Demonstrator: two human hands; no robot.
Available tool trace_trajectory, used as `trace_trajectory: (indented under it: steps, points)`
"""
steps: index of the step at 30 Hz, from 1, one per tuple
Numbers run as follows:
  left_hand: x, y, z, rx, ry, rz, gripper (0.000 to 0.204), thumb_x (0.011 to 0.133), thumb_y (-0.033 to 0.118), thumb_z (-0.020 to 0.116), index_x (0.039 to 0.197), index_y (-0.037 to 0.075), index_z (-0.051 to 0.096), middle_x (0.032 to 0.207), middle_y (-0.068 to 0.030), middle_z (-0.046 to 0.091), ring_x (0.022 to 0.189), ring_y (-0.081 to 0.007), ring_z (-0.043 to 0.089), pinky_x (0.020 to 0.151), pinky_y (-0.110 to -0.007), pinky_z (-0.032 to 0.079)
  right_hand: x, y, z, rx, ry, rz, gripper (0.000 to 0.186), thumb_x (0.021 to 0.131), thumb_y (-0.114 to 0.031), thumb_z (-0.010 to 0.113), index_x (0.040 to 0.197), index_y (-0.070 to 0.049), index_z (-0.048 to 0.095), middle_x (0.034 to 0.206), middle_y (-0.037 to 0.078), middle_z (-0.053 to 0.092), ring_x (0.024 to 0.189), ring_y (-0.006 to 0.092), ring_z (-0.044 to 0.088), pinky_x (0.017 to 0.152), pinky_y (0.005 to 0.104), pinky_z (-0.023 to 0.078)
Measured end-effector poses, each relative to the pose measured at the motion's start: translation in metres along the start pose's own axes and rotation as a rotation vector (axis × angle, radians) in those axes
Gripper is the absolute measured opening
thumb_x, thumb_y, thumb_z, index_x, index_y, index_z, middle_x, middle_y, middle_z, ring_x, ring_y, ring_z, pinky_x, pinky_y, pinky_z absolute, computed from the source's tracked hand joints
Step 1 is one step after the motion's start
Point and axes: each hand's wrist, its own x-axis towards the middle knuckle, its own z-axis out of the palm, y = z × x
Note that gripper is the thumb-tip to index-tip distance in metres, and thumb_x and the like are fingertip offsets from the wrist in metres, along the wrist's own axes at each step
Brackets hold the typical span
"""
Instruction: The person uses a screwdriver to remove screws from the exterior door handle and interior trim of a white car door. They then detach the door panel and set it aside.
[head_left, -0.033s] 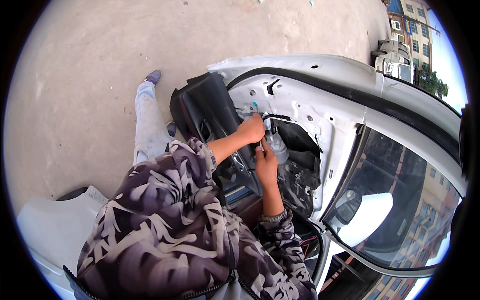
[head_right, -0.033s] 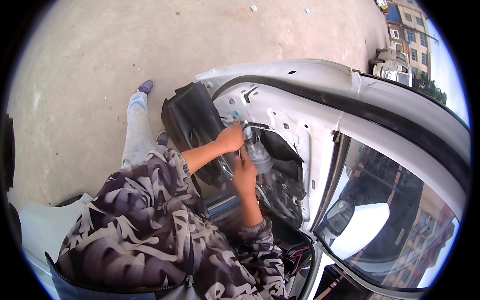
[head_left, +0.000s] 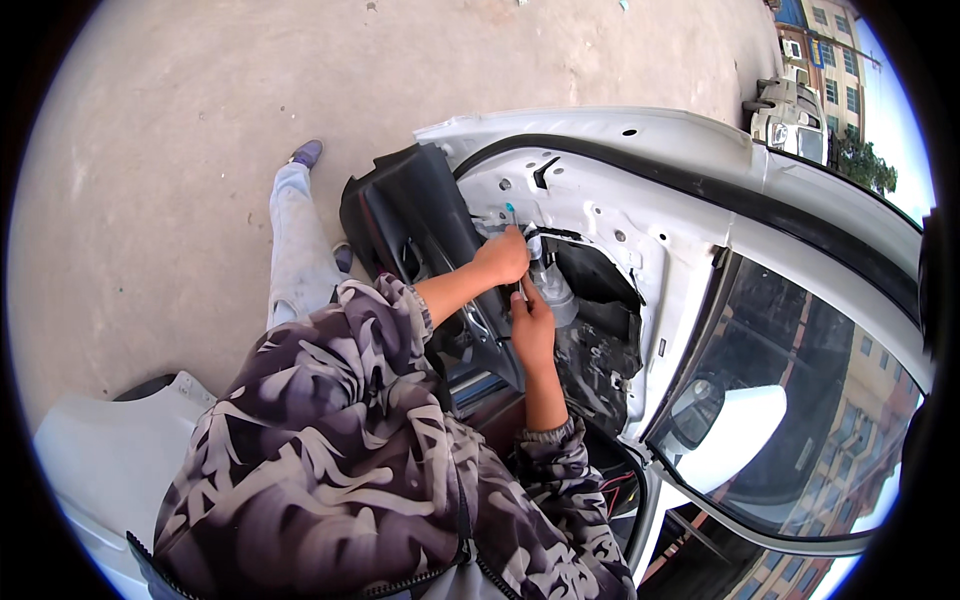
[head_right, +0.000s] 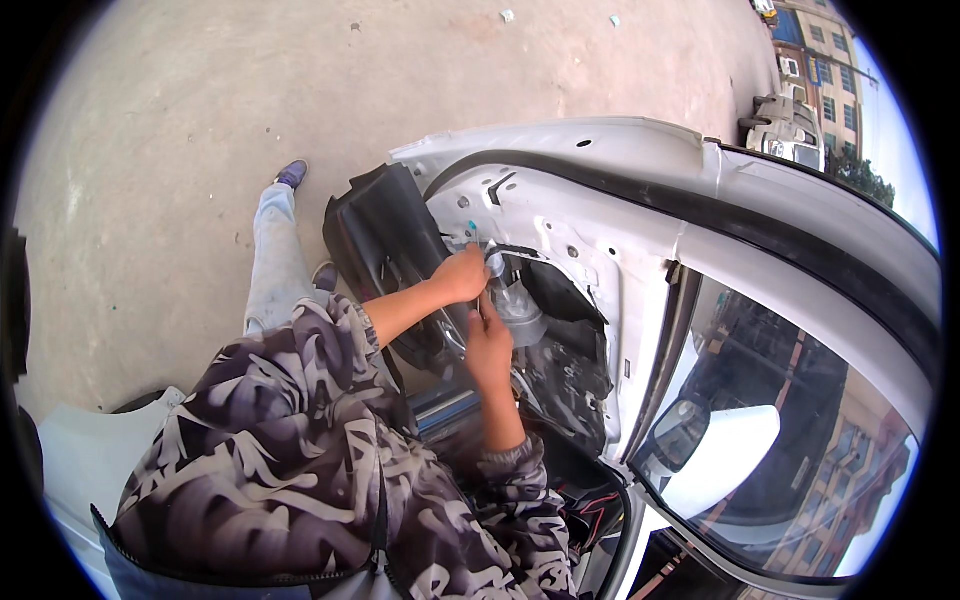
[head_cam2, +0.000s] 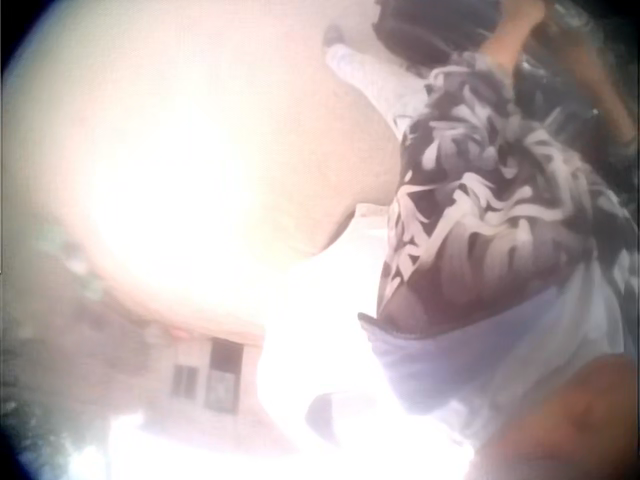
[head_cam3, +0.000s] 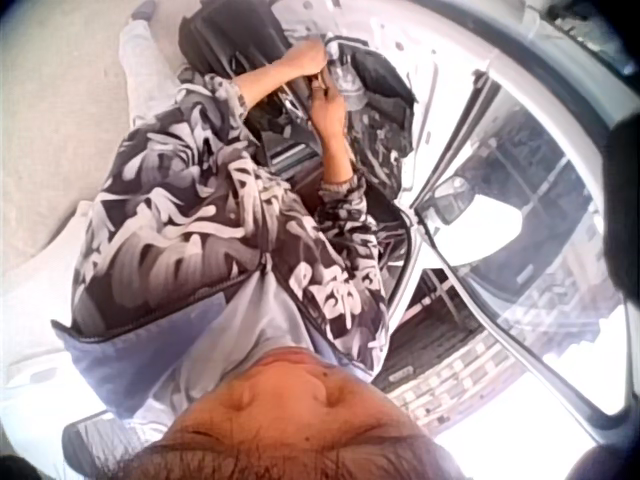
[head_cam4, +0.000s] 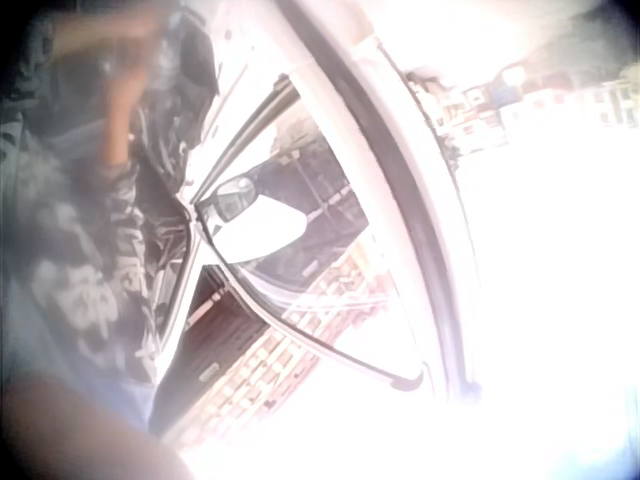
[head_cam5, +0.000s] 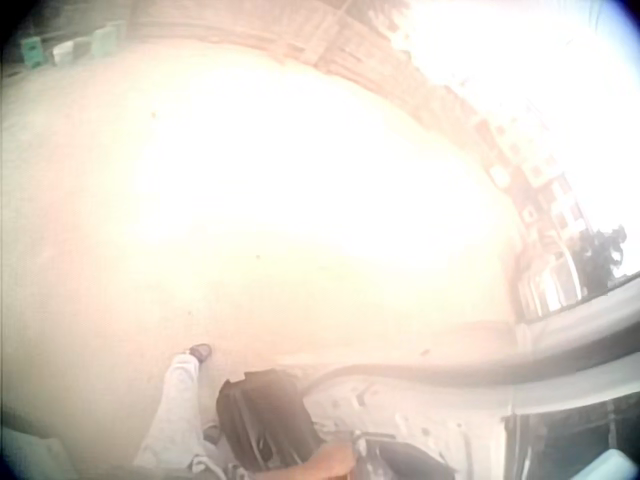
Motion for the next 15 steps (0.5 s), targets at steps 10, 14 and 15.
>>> trace_trajectory:
  steps: [10, 14, 15]
  points:
    - [0.003, 0.008, -0.009, -0.001, -0.046, -0.05, 0.038, 0.083, 0.022, 0.05, 0.096, -0.013, 0.047, 0.085, -0.0293, 0.061, 0.083, -0.0424, 0.061, 0.073, -0.047, 0.049, 0.006, -0.021, -0.017, -0.092, -0.11, 0.12, 0.042, 0.086, -0.012, 0.047, 0.128, -0.01, 0.048, 0.065, 0.016, 0.053, 0.057, 0.0254, 0.051, 0.061, 0.0368, 0.042]
    - [0.001, 0.015, -0.016, 0.016, -0.047, -0.041, 0.038, 0.083, 0.022, 0.049, 0.095, -0.014, 0.049, 0.086, -0.0298, 0.061, 0.085, -0.0419, 0.061, 0.075, -0.046, 0.049, 0.01, -0.024, -0.021, -0.16, -0.079, 0.007, 0.04, 0.086, -0.012, 0.05, 0.125, -0.004, 0.05, 0.066, 0.017, 0.054, 0.058, 0.0202, 0.052, 0.059, 0.0322, 0.042]
    - [0.0, 0.018, -0.018, 0.011, -0.053, -0.061, 0.039, 0.083, 0.022, 0.049, 0.095, -0.014, 0.05, 0.088, -0.0306, 0.06, 0.086, -0.0417, 0.061, 0.076, -0.046, 0.048, 0.011, -0.019, -0.021, -0.171, -0.063, -0.05, 0.04, 0.086, -0.013, 0.05, 0.124, -0.004, 0.051, 0.069, 0.019, 0.056, 0.061, 0.024, 0.055, 0.062, 0.0334, 0.043]
